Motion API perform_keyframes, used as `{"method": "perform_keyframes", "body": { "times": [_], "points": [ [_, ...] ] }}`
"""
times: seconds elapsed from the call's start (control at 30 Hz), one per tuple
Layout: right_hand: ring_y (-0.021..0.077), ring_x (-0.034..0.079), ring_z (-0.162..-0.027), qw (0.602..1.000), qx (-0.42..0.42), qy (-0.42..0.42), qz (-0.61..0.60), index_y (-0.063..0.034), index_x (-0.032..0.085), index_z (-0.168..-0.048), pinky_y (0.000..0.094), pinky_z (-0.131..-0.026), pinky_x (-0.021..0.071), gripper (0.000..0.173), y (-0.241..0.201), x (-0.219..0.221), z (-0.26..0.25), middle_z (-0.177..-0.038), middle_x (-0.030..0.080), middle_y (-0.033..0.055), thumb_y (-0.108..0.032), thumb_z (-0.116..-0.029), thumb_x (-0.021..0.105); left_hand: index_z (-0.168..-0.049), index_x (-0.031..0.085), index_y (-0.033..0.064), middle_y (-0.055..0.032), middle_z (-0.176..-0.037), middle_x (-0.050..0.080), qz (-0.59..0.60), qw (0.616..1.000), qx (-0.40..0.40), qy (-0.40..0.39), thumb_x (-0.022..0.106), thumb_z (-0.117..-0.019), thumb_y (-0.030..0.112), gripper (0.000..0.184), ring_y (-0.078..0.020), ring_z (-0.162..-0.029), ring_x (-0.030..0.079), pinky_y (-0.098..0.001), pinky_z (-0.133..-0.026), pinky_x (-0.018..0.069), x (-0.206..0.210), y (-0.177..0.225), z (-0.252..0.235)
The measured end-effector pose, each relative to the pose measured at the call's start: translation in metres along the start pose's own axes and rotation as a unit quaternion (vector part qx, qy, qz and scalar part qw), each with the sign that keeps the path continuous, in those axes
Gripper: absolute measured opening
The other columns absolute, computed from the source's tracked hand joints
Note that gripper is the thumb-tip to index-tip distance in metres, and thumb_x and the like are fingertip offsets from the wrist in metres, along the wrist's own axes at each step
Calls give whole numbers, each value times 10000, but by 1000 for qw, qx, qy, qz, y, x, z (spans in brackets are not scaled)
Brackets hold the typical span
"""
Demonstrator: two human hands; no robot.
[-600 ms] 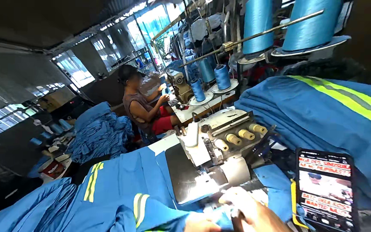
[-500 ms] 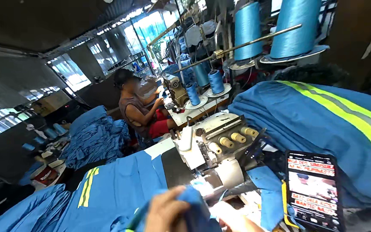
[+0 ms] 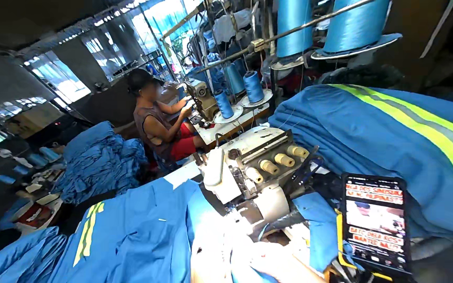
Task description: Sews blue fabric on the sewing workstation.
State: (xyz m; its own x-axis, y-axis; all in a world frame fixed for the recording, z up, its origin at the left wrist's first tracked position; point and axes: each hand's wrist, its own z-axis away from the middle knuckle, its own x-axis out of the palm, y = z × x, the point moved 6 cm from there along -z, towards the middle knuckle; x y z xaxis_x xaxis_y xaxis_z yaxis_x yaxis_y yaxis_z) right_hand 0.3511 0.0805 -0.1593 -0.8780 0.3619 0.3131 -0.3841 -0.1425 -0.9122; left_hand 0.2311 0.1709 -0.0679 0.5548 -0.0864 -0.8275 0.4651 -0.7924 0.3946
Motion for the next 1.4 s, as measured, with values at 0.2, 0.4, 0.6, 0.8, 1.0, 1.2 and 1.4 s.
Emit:
{"method": "perform_keyframes", "body": {
  "times": [0.2, 0.4, 0.6, 0.8, 1.0, 1.2, 1.4],
  "points": [
    [34, 619, -685, 997, -59, 28, 33, -129, 650, -799, 244, -650, 528, 106, -6, -11, -14, -727, 639, -65, -67, -875, 690, -1287, 729, 116, -67, -1383, 665, -102, 993, 51, 20, 500, -1024, 248, 373, -290, -1318, 604, -518, -1109, 454, 26, -19, -40],
    [-8, 589, -683, 974, -171, 12, 151, -75, 670, -825, 209, -651, 500, 170, 20, -20, -15, -741, 629, -53, -195, -945, 676, -1225, 747, 97, -95, -1383, 656, 111, 993, 32, -1, 555, -1002, 188, 308, -266, -1380, 541, -476, -1180, 396, 11, -35, -31],
    [-17, 593, -725, 974, -167, 2, 155, -94, 669, -845, 200, -687, 502, 154, 18, -19, -15, -773, 629, -74, -202, -955, 662, -1089, 788, 266, -156, -1402, 625, -131, 980, 145, -38, 684, -951, 290, 174, -453, -1381, 486, -725, -1144, 240, -10, -11, 45],
    [16, 685, -814, 976, -177, 17, 125, -94, 723, -961, 223, -758, 579, 91, 19, -19, -11, -873, 724, -53, -165, -956, 665, -842, 790, 156, -219, -1240, 671, -55, 998, 2, 5, 768, -856, 118, 47, -484, -1331, 481, -644, -1118, 342, -70, -44, 108],
    [82, 710, -911, 971, -223, 33, 80, -58, 752, -1006, 261, -835, 608, 112, 20, -17, -11, -993, 741, 9, -102, -933, 679, -1005, 793, 87, -259, -1284, 652, -47, 995, -79, -43, 666, -936, 70, 147, -526, -1327, 487, -685, -1097, 356, -81, -79, 147],
    [156, 736, -900, 968, -226, 105, 33, -42, 610, -1284, 309, -811, 626, 459, 17, -18, 0, -1006, 747, 66, -51, -838, 717, -1074, 795, 221, -129, -1238, 689, -217, 973, 78, 29, 737, -879, 349, 240, -414, -1265, 581, -661, -1062, 405, -46, -48, 94],
    [101, 702, -1036, 912, -400, 51, 74, -89, 693, -1233, 273, -893, 607, 330, -3, -14, 33, -1158, 726, 17, 15, -922, 668, -980, 755, 164, 5, -1073, 734, 156, 969, 189, -23, 659, -1001, 258, 136, -105, -1104, 664, -307, -1002, 529, -38, -2, 41]
  ]
}}
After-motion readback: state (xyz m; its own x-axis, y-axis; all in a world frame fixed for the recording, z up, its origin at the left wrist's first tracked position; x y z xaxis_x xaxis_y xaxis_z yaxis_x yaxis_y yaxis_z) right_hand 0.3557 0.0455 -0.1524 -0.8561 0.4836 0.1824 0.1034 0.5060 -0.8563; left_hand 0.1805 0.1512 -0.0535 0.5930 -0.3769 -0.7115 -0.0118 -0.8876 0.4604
